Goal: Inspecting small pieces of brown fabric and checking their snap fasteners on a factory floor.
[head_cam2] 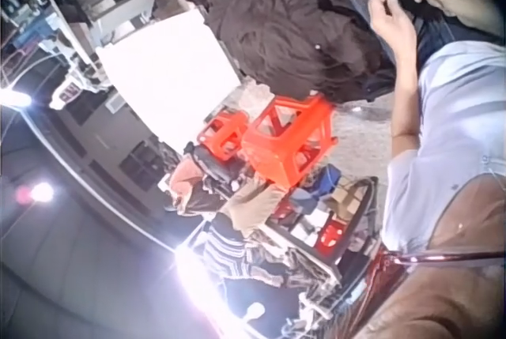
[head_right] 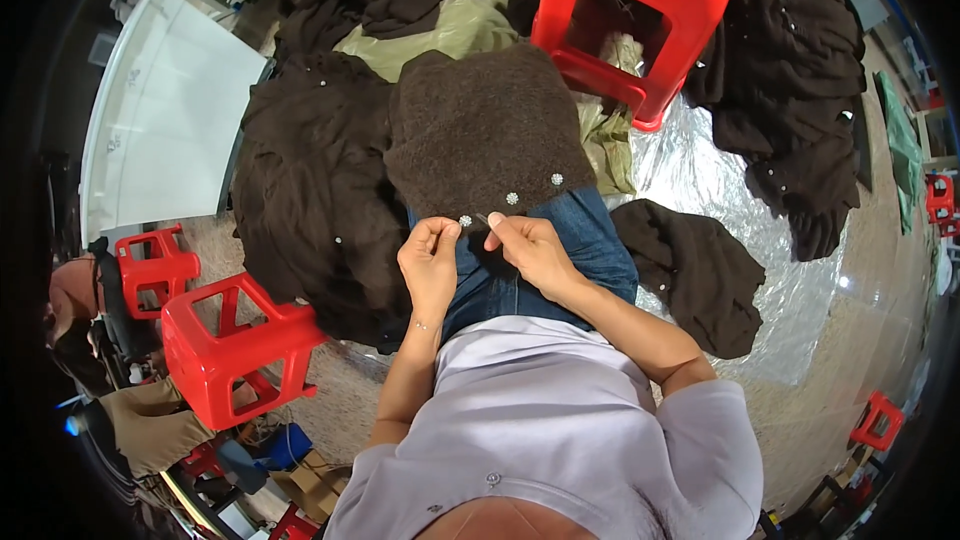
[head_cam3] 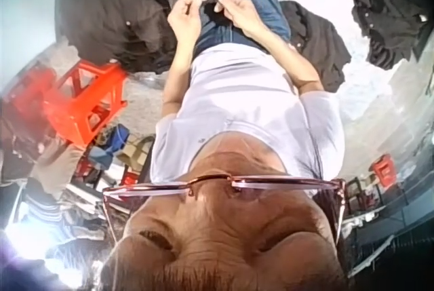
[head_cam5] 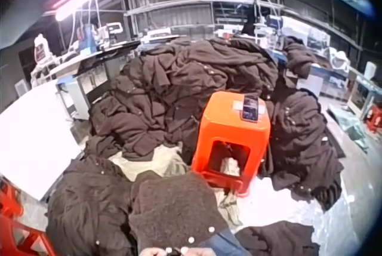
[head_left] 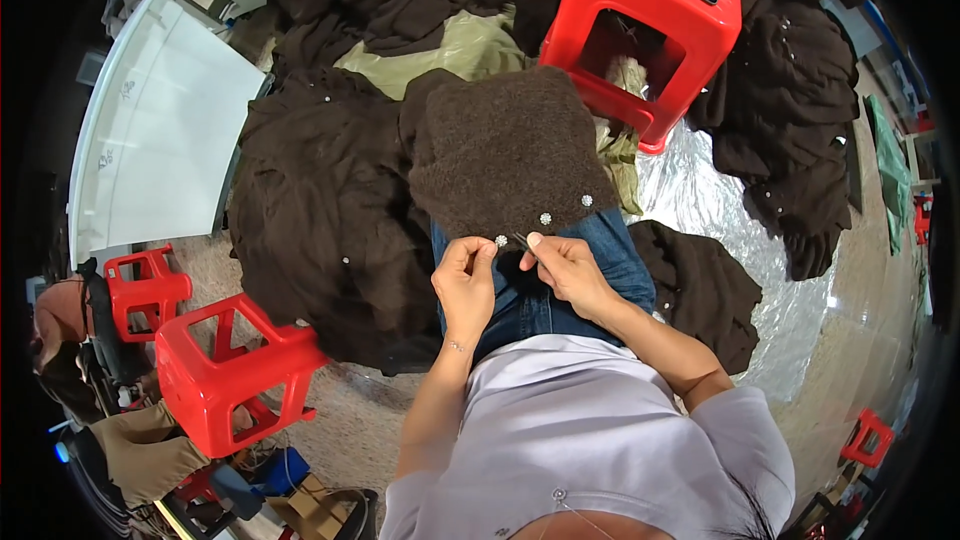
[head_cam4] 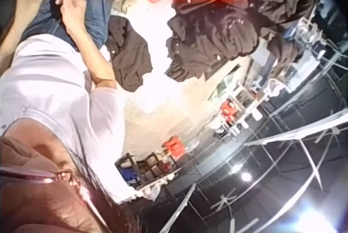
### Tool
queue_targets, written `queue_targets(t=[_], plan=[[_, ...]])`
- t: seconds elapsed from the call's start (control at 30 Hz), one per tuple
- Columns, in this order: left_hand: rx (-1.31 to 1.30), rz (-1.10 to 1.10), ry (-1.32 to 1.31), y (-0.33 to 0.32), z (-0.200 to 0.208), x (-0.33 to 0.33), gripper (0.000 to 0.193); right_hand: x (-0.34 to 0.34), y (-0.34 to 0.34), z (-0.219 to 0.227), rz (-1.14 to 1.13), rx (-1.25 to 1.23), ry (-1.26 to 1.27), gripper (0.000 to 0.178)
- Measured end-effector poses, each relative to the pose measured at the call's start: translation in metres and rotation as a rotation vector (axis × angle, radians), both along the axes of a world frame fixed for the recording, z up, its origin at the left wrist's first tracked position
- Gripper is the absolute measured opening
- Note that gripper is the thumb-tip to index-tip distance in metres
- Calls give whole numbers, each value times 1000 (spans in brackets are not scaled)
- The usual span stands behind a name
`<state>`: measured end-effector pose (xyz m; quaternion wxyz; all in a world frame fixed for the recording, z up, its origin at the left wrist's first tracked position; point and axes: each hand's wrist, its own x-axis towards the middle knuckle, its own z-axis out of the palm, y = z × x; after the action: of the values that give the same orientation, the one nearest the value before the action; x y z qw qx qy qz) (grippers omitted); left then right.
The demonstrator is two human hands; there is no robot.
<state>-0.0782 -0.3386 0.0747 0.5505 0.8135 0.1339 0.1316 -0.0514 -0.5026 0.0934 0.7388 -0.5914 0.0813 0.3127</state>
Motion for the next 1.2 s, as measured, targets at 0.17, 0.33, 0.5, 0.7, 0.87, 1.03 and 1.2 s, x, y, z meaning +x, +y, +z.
queue_targets(t=[0.17,0.33,0.5,0.7,0.87,1.03,1.2], plan=[[-563,7,176,5,-2,-3,5,-3,5,10,63,-60,-81,44],[-258,-3,152,3,-6,-7,6,-2,2,-3,31,-20,-108,44],[367,-73,-178,3,-5,-7,9,-3,3,-6,30,-68,-128,44],[-293,-29,79,-6,5,-8,2,-9,5,-9,107,-144,-158,46],[-311,-50,10,-10,-5,-12,3,-8,5,-17,150,-241,-250,47],[-316,-72,22,-9,-4,-14,4,-6,6,-17,170,-389,-314,46],[-225,-103,1,-6,-12,-15,3,-4,8,-13,121,-477,-437,52]])
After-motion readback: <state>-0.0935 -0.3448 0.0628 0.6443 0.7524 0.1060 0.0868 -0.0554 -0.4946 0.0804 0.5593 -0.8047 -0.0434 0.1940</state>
